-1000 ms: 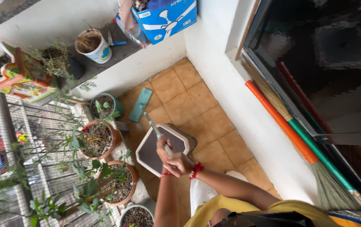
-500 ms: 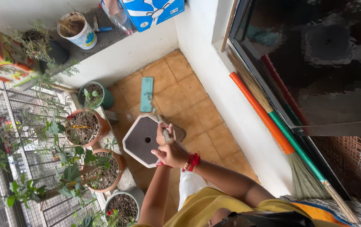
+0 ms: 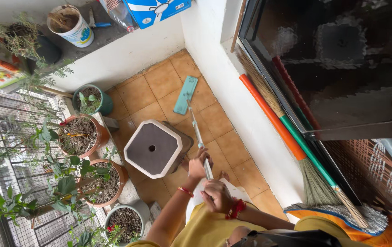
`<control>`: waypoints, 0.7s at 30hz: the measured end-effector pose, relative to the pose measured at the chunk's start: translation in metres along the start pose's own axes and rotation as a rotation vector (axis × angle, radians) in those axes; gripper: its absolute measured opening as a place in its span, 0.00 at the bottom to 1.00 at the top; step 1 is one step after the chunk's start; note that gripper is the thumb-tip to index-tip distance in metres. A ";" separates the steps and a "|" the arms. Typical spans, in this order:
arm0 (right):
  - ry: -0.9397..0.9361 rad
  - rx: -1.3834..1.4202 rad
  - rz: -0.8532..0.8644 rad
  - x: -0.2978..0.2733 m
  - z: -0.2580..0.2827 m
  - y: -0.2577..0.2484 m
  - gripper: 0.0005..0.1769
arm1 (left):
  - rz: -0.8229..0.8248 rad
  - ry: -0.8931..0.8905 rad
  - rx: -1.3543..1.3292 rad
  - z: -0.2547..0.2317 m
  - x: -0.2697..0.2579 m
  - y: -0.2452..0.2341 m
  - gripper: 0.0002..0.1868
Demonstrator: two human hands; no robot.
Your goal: The person mops the tiled floor of a balcony and an indoor area using a flat mop, periodically dipping the mop head into a bucket to clean it and then continuing to wipe the floor surface.
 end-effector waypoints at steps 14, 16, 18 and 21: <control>-0.023 -0.219 -0.184 0.076 -0.157 0.071 0.19 | 0.250 0.350 0.222 0.053 0.134 0.025 0.15; -0.032 -0.240 -0.280 0.068 -0.146 0.056 0.21 | 0.261 0.293 0.224 0.045 0.119 0.030 0.12; -0.003 -0.228 -0.298 0.052 -0.126 0.033 0.21 | 0.263 0.235 0.225 0.024 0.100 0.037 0.09; 0.071 -0.244 -0.303 0.039 -0.058 -0.010 0.21 | 0.128 0.277 0.141 -0.034 0.060 0.025 0.07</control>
Point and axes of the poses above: each hand's wrist, its own x-axis towards the middle knuckle, its own y-axis out of the palm, z = x × y, the point moved 1 cm from there along x, towards the middle knuckle, and after that the axes turned 12 degrees about -z, right-handed, at the moved point
